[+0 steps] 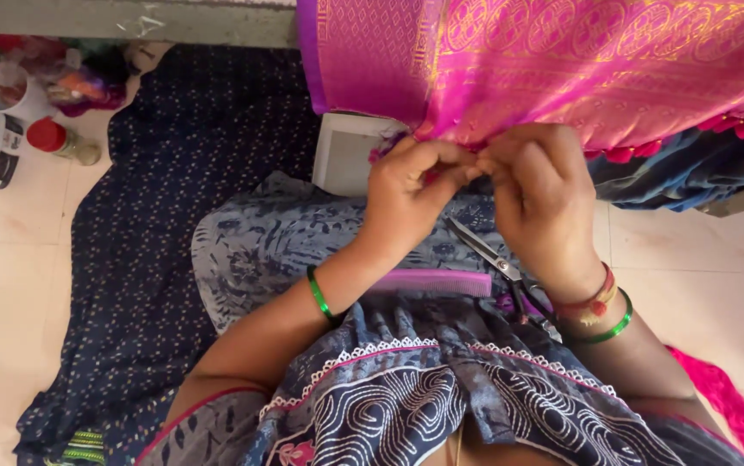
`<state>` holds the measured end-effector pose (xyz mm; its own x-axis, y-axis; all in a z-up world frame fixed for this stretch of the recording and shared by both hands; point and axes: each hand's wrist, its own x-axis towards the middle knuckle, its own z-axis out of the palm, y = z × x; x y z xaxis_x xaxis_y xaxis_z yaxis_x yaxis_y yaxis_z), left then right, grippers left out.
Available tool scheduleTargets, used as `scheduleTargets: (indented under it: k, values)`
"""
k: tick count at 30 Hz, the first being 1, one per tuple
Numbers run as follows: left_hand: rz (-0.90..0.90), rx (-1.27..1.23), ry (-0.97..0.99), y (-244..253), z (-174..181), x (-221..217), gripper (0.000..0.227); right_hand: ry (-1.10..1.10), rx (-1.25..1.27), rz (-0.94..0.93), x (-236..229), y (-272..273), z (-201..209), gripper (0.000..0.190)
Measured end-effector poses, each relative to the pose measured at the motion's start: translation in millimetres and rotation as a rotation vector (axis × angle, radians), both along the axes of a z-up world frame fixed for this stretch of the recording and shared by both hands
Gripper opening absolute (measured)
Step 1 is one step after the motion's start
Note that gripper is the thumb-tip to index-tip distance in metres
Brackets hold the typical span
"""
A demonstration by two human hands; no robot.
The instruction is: Tying and trimming decorative tassels on the edge of a sari fabric.
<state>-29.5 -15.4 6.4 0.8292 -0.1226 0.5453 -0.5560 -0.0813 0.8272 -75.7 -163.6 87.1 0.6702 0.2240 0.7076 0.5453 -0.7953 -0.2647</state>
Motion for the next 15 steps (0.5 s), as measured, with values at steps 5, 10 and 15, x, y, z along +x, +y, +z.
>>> scheduleTargets:
  k: [5, 10, 15]
  values:
    - [-0.399, -0.417, 0.293, -2, -22, 9, 0.003, 0.072, 0.178, 0.169, 6, 3, 5, 0.024]
    - [-0.416, -0.464, 0.443, -6, -13, 5, 0.003, -0.053, -0.071, 0.097, 9, -8, -11, 0.022]
    - [-0.083, -0.115, 0.25, -2, 9, -6, 0.008, -0.097, -0.199, 0.007, 12, -8, -14, 0.027]
